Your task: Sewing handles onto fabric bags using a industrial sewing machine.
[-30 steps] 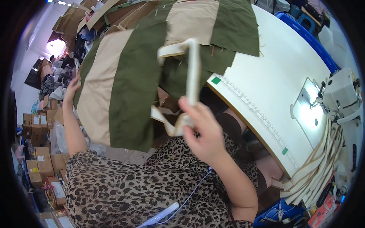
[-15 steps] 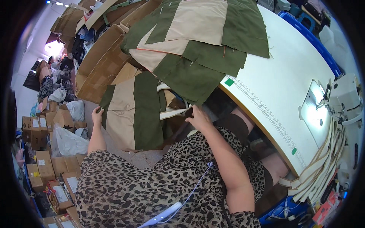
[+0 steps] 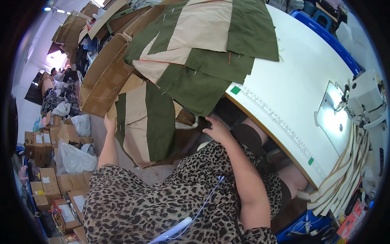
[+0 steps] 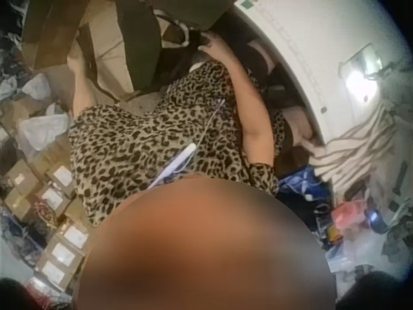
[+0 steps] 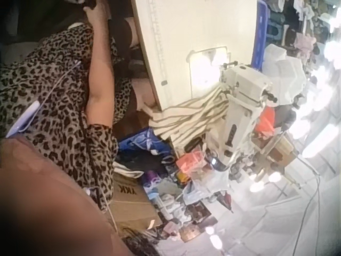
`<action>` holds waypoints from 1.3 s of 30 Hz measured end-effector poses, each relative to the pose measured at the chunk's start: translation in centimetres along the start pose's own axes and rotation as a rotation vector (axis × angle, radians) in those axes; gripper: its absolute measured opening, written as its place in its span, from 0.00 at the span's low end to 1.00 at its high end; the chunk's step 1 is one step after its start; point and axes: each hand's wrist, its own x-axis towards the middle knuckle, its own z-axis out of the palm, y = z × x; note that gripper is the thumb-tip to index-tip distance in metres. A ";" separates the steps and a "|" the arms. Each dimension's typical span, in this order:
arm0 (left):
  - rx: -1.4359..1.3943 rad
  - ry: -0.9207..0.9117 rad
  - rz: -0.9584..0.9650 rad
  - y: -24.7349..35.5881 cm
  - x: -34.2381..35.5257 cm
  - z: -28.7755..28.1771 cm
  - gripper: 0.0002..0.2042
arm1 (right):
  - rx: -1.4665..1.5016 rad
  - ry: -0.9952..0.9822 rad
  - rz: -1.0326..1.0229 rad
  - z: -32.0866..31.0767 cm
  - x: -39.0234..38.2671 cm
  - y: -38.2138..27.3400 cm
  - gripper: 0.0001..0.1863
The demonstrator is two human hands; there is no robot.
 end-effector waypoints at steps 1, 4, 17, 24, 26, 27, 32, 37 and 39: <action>-0.112 0.072 0.174 3.8 -0.2 -0.4 0.30 | 0.013 -0.036 0.031 -0.4 -0.4 0.0 0.32; -0.472 0.235 0.643 17.0 -2.3 -2.6 0.23 | -0.016 -0.039 0.017 -1.8 -2.4 -1.1 0.31; -0.015 0.210 1.739 51.3 -18.1 -2.9 0.10 | 0.119 -0.080 -0.227 -7.5 -13.9 -10.5 0.28; -0.638 -0.137 1.946 49.6 -22.7 -3.7 0.10 | 0.180 0.290 -0.373 -11.9 -22.7 -11.1 0.23; -0.575 -0.286 1.966 46.5 -24.1 -4.9 0.11 | -0.125 0.657 -0.550 -13.6 -24.4 -11.2 0.25; -0.566 -0.335 1.963 44.7 -24.7 -5.5 0.12 | -0.441 0.875 -0.487 -14.2 -25.3 -11.3 0.29; -0.587 -0.663 2.073 39.7 -25.4 -9.3 0.16 | -0.885 0.715 -0.067 -14.3 -25.8 -10.2 0.43; -0.494 -0.964 2.143 40.3 -25.5 -12.4 0.23 | -0.949 0.845 -0.216 -13.3 -24.4 -8.1 0.25; -0.605 -0.971 2.018 42.5 -26.1 -12.1 0.27 | -0.847 0.976 -0.281 -13.1 -24.1 -7.6 0.14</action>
